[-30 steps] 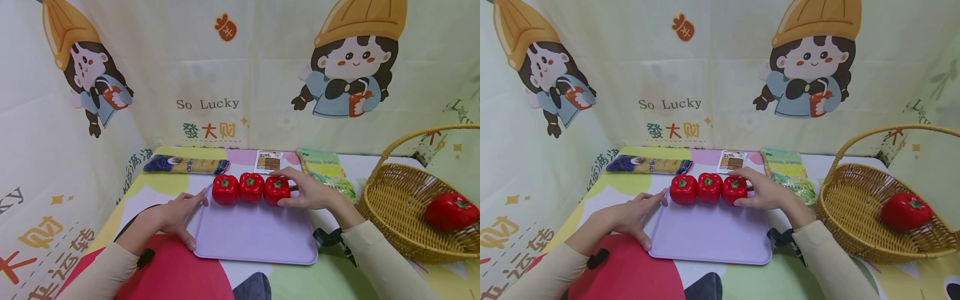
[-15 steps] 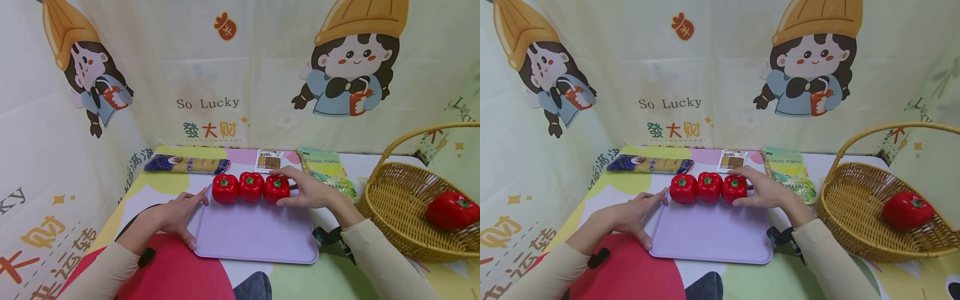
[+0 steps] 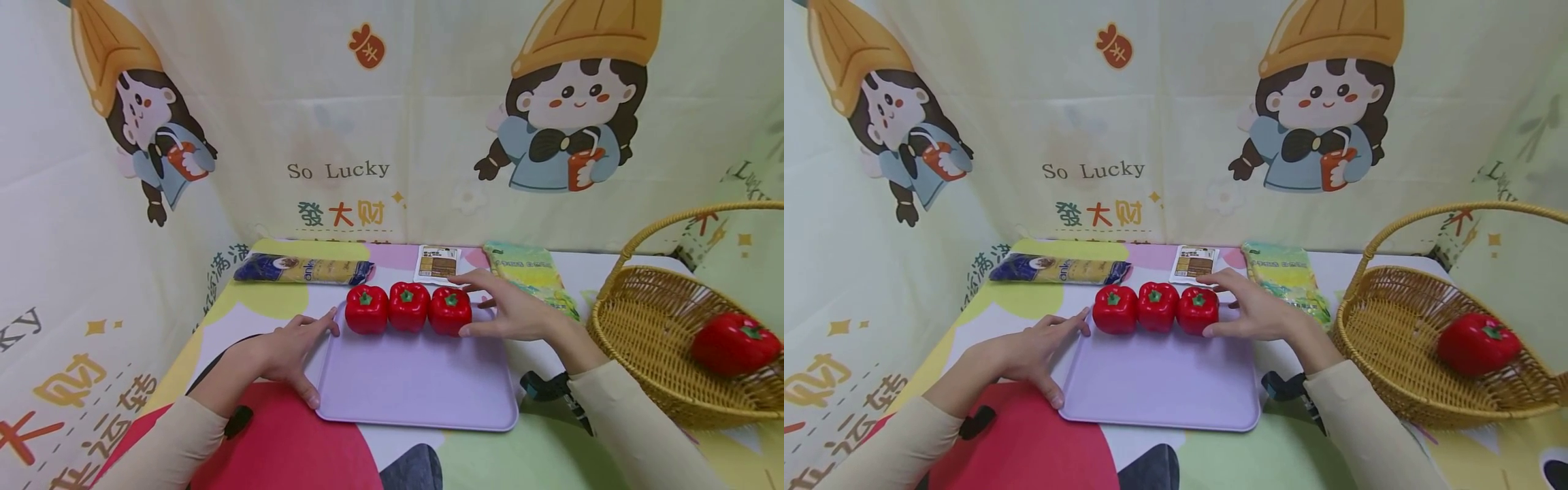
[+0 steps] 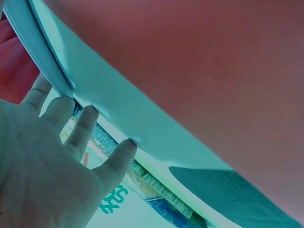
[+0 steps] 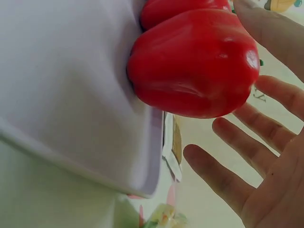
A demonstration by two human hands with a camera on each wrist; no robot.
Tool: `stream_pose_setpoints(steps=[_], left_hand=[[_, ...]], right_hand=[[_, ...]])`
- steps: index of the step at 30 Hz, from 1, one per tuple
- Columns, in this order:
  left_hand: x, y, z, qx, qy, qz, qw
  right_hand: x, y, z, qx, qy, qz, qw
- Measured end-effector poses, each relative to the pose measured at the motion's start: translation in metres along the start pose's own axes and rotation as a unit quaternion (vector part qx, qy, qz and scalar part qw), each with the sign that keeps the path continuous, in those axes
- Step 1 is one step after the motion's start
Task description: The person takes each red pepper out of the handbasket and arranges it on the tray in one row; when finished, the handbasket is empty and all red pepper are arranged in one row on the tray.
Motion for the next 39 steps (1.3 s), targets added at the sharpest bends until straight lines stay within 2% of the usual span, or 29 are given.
stream_pose_setpoints(steps=[10, 16, 25, 32, 39], left_hand=[[-0.002, -0.001, 0.001, 0.002, -0.004, 0.002, 1.0], [-0.002, -0.002, 0.001, 0.0, -0.002, -0.003, 1.0], [-0.001, -0.001, 0.001, -0.012, 0.005, -0.012, 0.9998], [-0.002, -0.004, 0.0, 0.001, -0.002, 0.003, 1.0], [-0.005, -0.004, -0.001, 0.005, -0.003, 0.004, 1.0]], right_hand=[[0.019, 0.003, 0.008, 0.02, 0.016, -0.015, 0.9996], [0.036, 0.007, 0.012, 0.046, 0.038, -0.027, 0.9979], [0.063, 0.005, 0.028, 0.069, 0.046, -0.045, 0.9956], [0.071, 0.004, 0.035, 0.083, 0.042, -0.042, 0.9948], [0.083, 0.001, 0.043, 0.102, 0.053, -0.049, 0.9922]])
Point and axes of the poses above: each hand's wrist, its own x-axis away from the middle knuckle, its own z-axis out of the back of the hand, y = z × x, the point moved 6 cm from there along -x, towards the middle knuckle, and after that the axes turned 15 degrees about -y, right-handed, at the moved point
